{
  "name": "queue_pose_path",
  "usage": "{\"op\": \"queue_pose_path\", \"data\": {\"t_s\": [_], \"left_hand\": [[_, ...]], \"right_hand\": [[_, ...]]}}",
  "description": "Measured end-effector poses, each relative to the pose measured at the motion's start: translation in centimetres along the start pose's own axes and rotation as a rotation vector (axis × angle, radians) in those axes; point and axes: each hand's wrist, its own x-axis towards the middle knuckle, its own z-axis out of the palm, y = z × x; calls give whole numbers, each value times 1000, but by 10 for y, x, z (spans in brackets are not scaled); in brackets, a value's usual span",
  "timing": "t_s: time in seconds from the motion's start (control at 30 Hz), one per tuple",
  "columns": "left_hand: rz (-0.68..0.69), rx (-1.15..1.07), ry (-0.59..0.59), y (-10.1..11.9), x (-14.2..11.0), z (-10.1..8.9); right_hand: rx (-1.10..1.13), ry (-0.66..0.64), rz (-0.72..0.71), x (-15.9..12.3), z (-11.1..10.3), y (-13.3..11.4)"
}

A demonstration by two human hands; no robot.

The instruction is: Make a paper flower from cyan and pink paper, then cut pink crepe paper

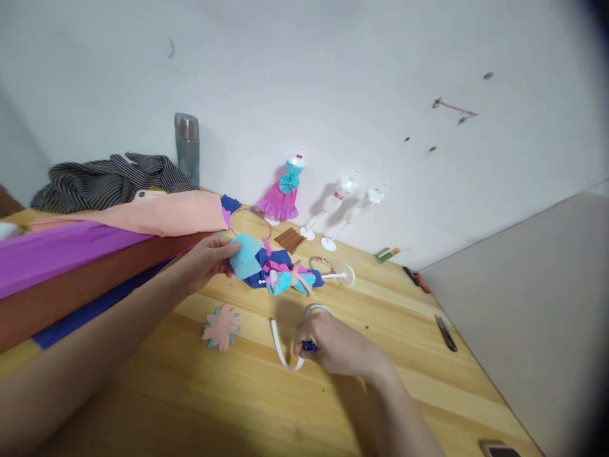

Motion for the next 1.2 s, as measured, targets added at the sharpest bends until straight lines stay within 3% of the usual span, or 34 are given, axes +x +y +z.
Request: {"op": "queue_pose_path", "data": {"t_s": [0.1, 0.27, 0.43, 0.53, 0.67, 0.77, 0.93, 1.2], "left_hand": [[30, 77, -34, 3, -3, 2], [51, 201, -59, 5, -4, 3], [50, 237, -70, 8, -7, 4], [46, 228, -109, 8, -9, 5], [38, 201, -134, 6, -10, 10], [45, 209, -121, 6, -11, 14], [46, 241, -87, 6, -12, 16], [-41, 137, -117, -14, -4, 11]], "right_hand": [[-15, -235, -22, 0, -5, -1], [115, -174, -41, 1, -21, -5], [547, -296, -303, -7, -38, -14], [656, -102, -290, -5, -41, -23], [677, 272, -3, 19, -33, -33], [628, 438, 128, 48, -23, -39], [793, 471, 192, 82, -8, -40], [894, 493, 221, 90, 6, -30]]}}
